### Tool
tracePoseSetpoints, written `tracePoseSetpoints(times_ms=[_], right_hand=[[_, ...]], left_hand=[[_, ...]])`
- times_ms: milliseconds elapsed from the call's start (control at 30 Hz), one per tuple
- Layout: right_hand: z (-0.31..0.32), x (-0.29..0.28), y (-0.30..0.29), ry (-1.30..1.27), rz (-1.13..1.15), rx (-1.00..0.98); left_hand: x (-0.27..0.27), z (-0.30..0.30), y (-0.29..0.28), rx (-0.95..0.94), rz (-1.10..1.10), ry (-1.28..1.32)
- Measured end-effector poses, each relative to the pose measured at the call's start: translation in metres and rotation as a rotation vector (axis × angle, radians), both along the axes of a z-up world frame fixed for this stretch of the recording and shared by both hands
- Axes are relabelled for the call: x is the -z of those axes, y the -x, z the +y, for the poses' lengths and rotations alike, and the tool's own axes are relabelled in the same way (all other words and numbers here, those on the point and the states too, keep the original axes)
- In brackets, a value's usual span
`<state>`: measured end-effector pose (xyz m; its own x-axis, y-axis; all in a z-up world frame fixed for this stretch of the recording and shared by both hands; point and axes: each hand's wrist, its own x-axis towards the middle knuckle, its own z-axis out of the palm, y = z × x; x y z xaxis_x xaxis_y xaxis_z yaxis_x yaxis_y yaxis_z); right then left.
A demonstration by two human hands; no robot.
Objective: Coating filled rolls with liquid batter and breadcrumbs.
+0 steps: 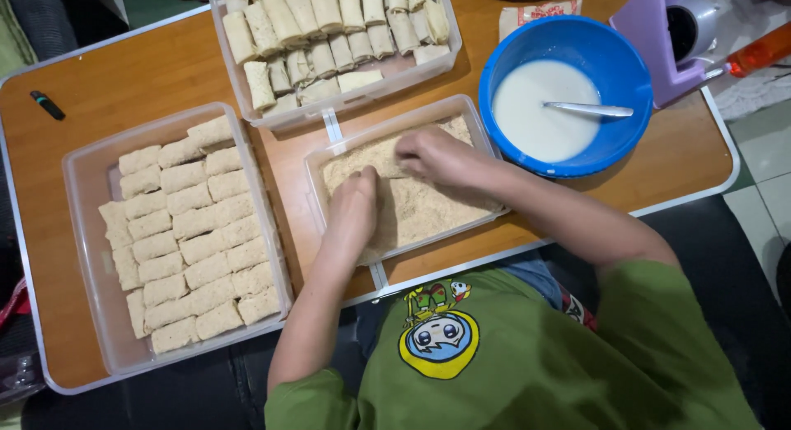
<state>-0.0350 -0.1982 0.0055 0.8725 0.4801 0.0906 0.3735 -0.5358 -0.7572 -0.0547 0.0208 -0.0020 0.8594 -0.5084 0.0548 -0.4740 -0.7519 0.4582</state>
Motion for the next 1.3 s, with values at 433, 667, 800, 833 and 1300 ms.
tracePoseSetpoints(times_ms=[433,667,800,833,1300], right_hand=[[0.032,0.028,-0.010,-0.002,-0.125,0.048],[0.028,0.030,-0.003,0.110,-0.072,-0.009],[0.017,0.006,0.004,0.131,-0.299,0.097],[0.014,0.007,0.004,0.131,-0.306,0.091],[0.012,0.043,0.014,0.352,-0.344,0.033]], left_hand=[[-0.005,0.002,-0.005,-0.066,0.017,0.130],[-0.012,0.000,-0.005,-0.075,0.105,0.167],[-0.005,0.001,-0.002,-0.075,0.082,0.160],[-0.003,0.001,-0.002,-0.081,0.075,0.162],[-0.008,-0.001,-0.003,-0.100,-0.001,0.187]])
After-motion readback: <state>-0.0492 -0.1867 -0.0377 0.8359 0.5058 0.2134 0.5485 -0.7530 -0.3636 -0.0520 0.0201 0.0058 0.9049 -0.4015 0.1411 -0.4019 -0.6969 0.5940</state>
